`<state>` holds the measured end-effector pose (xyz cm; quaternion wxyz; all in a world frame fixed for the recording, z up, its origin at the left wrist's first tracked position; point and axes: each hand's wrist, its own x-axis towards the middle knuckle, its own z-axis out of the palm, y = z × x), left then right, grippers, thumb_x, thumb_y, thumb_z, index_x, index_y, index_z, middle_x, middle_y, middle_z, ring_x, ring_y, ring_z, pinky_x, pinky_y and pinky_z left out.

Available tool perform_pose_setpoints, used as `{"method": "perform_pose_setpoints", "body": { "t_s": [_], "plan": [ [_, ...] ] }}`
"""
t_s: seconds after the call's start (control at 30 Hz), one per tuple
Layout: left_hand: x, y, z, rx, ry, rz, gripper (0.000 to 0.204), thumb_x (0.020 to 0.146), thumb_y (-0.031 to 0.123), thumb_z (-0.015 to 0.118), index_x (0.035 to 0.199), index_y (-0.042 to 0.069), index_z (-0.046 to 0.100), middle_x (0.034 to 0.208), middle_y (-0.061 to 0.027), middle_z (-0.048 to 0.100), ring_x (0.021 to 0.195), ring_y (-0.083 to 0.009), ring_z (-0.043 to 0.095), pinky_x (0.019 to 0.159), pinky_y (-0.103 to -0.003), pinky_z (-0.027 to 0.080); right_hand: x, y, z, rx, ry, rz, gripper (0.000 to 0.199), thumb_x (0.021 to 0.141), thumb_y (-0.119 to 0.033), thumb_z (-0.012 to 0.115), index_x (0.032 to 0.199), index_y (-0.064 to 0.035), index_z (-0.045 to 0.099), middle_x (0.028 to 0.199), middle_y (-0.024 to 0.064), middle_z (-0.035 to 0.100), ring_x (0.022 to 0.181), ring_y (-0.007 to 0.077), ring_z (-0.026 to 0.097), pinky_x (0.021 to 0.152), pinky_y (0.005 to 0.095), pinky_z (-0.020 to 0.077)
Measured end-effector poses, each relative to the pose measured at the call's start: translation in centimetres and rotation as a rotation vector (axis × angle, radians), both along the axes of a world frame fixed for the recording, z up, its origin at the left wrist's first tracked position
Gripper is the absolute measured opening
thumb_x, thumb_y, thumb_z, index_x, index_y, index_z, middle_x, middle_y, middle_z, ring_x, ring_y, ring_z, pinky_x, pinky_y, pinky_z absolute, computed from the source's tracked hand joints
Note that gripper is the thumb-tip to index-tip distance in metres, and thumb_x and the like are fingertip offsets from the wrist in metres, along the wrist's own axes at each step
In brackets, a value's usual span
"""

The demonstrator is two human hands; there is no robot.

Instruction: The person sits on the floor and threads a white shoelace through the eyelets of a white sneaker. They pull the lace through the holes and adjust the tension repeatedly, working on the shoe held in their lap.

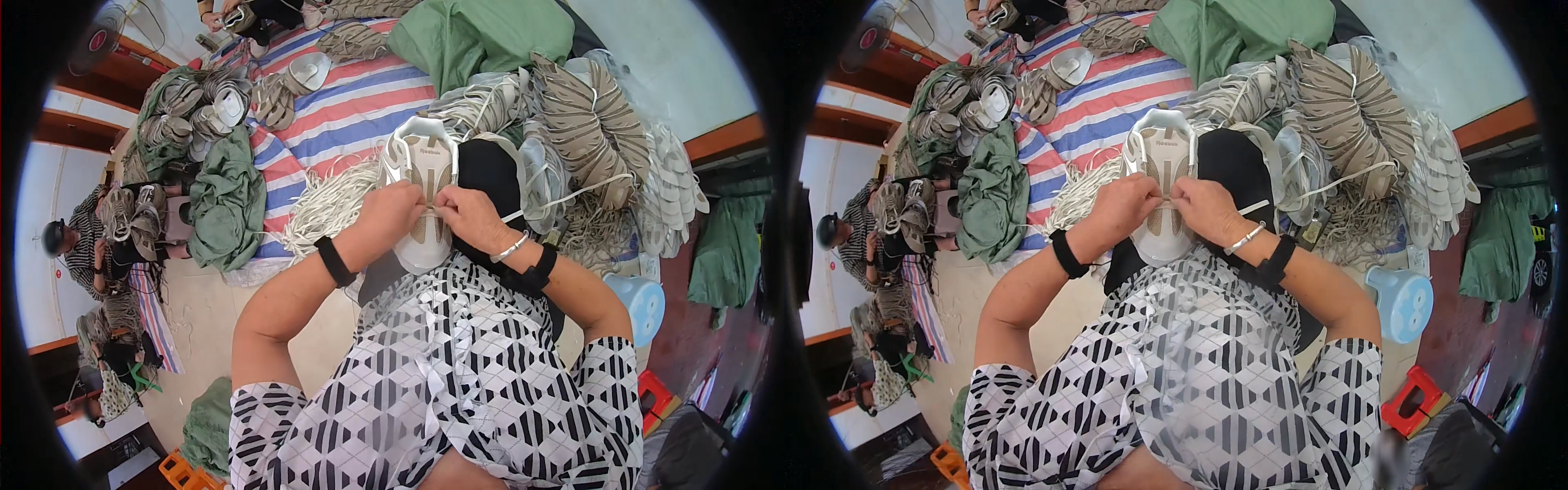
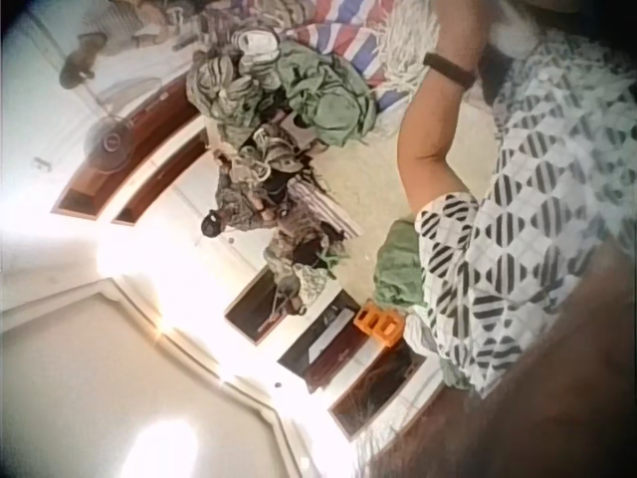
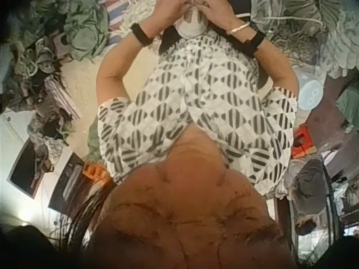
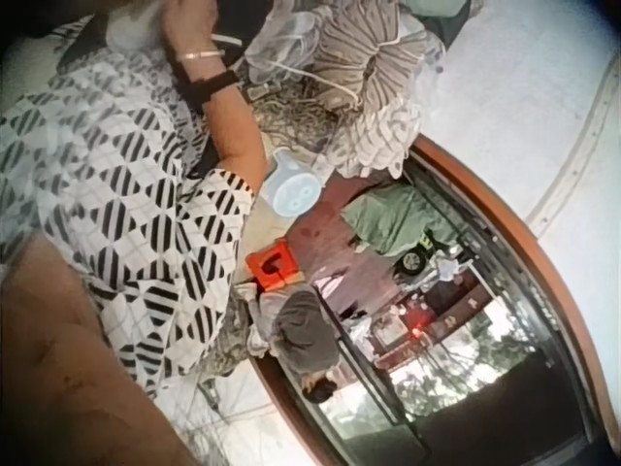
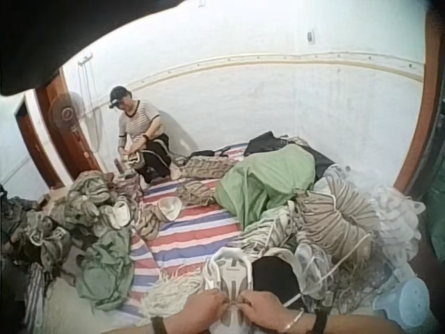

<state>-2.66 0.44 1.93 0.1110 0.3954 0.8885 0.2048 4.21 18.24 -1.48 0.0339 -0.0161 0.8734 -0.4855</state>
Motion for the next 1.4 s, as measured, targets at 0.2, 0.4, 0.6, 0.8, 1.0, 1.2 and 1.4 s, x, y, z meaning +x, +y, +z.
{"method": "perform_pose_setpoints", "body": {
  "t_s": [0.2,0.4,0.6,0.8,1.0,1.2,1.4],
  "plan": [
    [1.0,-0.8,0.6,0.063,0.152,-0.007,0.015,0.084,0.019,0.06,0.088,0.005,0.058,0.08,-0.0128,0.059,0.076,-0.0319,0.059,0.067,-0.04,0.049,0.2,1.8,1.0,-0.016,0.293,-0.121,0.014,0.081,-0.013,0.061,0.089,-0.0015,0.063,0.075,0.0133,0.063,0.066,0.0255,0.062,0.061,0.0333,0.0493],
    [1.2,-5.0,-0.8,0.327,-0.478,0.38,0.021,0.091,0.021,0.051,0.089,0.001,0.054,0.073,-0.0114,0.056,0.063,-0.025,0.057,0.06,-0.036,0.048,3.6,4.6,3.3,-0.71,-0.895,0.06,0.024,0.093,-0.022,0.054,0.102,-0.0008,0.061,0.084,0.0145,0.066,0.064,0.0162,0.065,0.059,0.029,0.0562],
    [1.0,-1.8,-1.2,-0.006,0.026,0.162,0.043,0.095,0.033,0.046,0.062,0.007,0.055,0.054,0.0008,0.051,0.052,-0.0107,0.053,0.048,-0.031,0.042,2.9,3.9,-0.3,-1.467,-0.899,-0.251,0.022,0.092,-0.021,0.057,0.105,-0.0026,0.057,0.088,0.0131,0.068,0.069,0.0165,0.066,0.063,0.0303,0.0541],
    [0.9,-6.6,-2.1,0.953,-0.895,0.479,0.023,0.092,0.026,0.051,0.085,0.006,0.061,0.062,-0.0007,0.052,0.057,-0.0124,0.056,0.05,-0.027,0.042,3.3,7.5,0.1,-1.596,-0.655,-0.321,0.02,0.091,-0.029,0.059,0.094,-0.0094,0.063,0.087,0.0075,0.067,0.071,0.0171,0.063,0.061,0.03,0.0499],
    [-6.9,-34.9,5.8,1.685,-0.463,0.937,0.027,0.086,0.002,0.053,0.113,0.0,0.05,0.081,-0.0007,0.05,0.059,-0.0078,0.047,0.059,-0.024,0.047,6.2,22.8,-1.3,-1.558,-0.47,-0.829,0.015,0.086,-0.013,0.056,0.095,-0.0007,0.057,0.106,0.0149,0.062,0.098,0.0276,0.058,0.085,0.0444,0.0462],
    [-2.4,-58.7,14.8,0.656,0.342,1.456,0.032,0.086,0.016,0.058,0.113,-0.001,0.054,0.09,-0.0074,0.062,0.077,-0.0213,0.06,0.067,-0.03,0.048,13.2,40.0,-5.7,-1.495,-0.003,-1.29,0.017,0.093,-0.014,0.045,0.082,-0.0055,0.054,0.072,0.0044,0.059,0.066,0.0183,0.056,0.076,0.0373,0.0464],
    [0.9,-61.0,15.4,0.563,0.256,1.75,0.032,0.088,0.016,0.055,0.115,0.0,0.054,0.083,-0.0028,0.057,0.069,-0.0158,0.054,0.06,-0.027,0.044,24.4,49.2,-5.1,-1.306,0.187,-1.68,0.013,0.09,-0.008,0.046,0.08,-0.0055,0.053,0.064,0.0013,0.049,0.054,0.0155,0.046,0.057,0.0285,0.0441]
  ]
}}
